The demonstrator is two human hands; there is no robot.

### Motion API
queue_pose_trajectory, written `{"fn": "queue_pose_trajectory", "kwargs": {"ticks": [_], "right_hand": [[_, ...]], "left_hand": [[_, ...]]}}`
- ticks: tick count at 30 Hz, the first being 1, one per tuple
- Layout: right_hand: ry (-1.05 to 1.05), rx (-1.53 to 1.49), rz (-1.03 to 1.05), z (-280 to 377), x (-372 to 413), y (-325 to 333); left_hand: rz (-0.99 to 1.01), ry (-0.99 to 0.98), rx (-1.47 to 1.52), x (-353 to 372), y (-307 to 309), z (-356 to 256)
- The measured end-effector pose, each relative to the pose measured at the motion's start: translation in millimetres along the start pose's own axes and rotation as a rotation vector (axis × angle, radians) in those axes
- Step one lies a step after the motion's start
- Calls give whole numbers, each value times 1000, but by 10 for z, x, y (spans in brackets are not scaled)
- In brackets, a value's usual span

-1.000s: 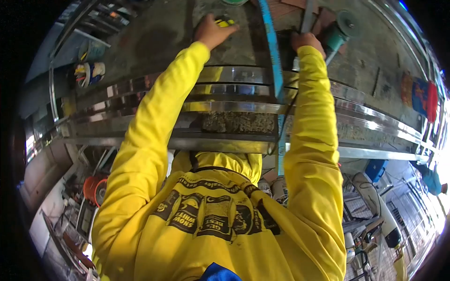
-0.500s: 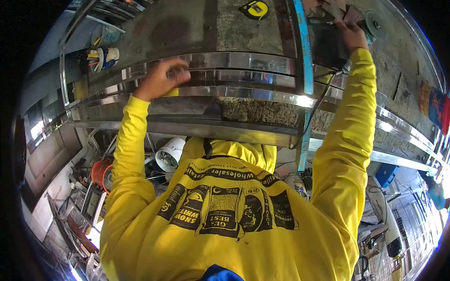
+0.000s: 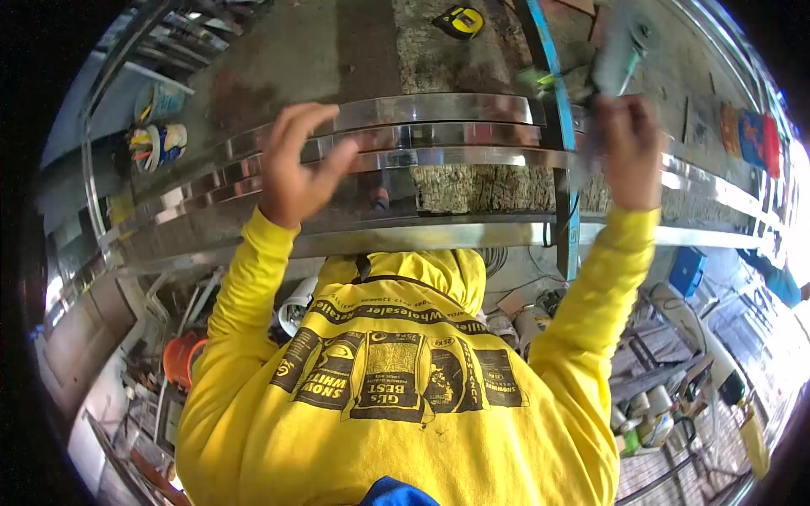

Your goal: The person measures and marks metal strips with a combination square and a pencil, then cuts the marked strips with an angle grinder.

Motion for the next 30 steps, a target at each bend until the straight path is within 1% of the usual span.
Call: {"fn": "queue_pose_trajectory", "kwargs": {"ticks": [2, 3, 4, 5, 6, 8, 10, 13, 15, 21, 24, 28, 29, 30], "right_hand": [[25, -82, 70, 409, 485, -762], [128, -144, 112, 471, 665, -1188], [78, -234, 157, 467, 829, -1654], [-14, -220, 218, 615, 917, -1959], [-106, -276, 282, 629, 983, -2250], [-95, -332, 172, 577, 1007, -2564], [-166, -431, 131, 557, 1057, -2679], [-198, -405, 220, 479, 1208, -2772], [-183, -392, 289, 419, 1298, -2753], [-146, -289, 456, 412, 1191, -2581], [-126, -281, 469, 494, 1062, -2528], [-57, -303, 451, 596, 988, -2489], [-99, -310, 483, 627, 965, -2482], [-74, -341, 445, 680, 928, -2467]], "left_hand": [[150, -108, -89, 140, -98, -301], [222, -162, -137, 188, -165, -373], [294, -151, -145, 227, -248, -324], [369, -138, -154, 302, -351, -262], [442, -126, -165, 378, -444, -193], [504, -97, -150, 507, -514, 6], [530, -61, -136, 628, -540, 198], [592, -122, -157, 682, -514, 178], [646, -158, -205, 724, -541, 147], [694, -129, -259, 716, -590, 93], [627, -124, -243, 728, -613, 124], [539, -143, -273, 811, -521, 18], [518, -117, -255, 777, -448, -53], [527, -17, -150, 760, -441, -14]]}}
Point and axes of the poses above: each hand's wrist, its own x-axis away from the middle knuckle, its own y-axis out of the back of the hand, z = x × y, the point moved 7 cm from there along -x, towards the middle knuckle, and after that the axes turned 15 degrees about z, right-handed, at the moved point
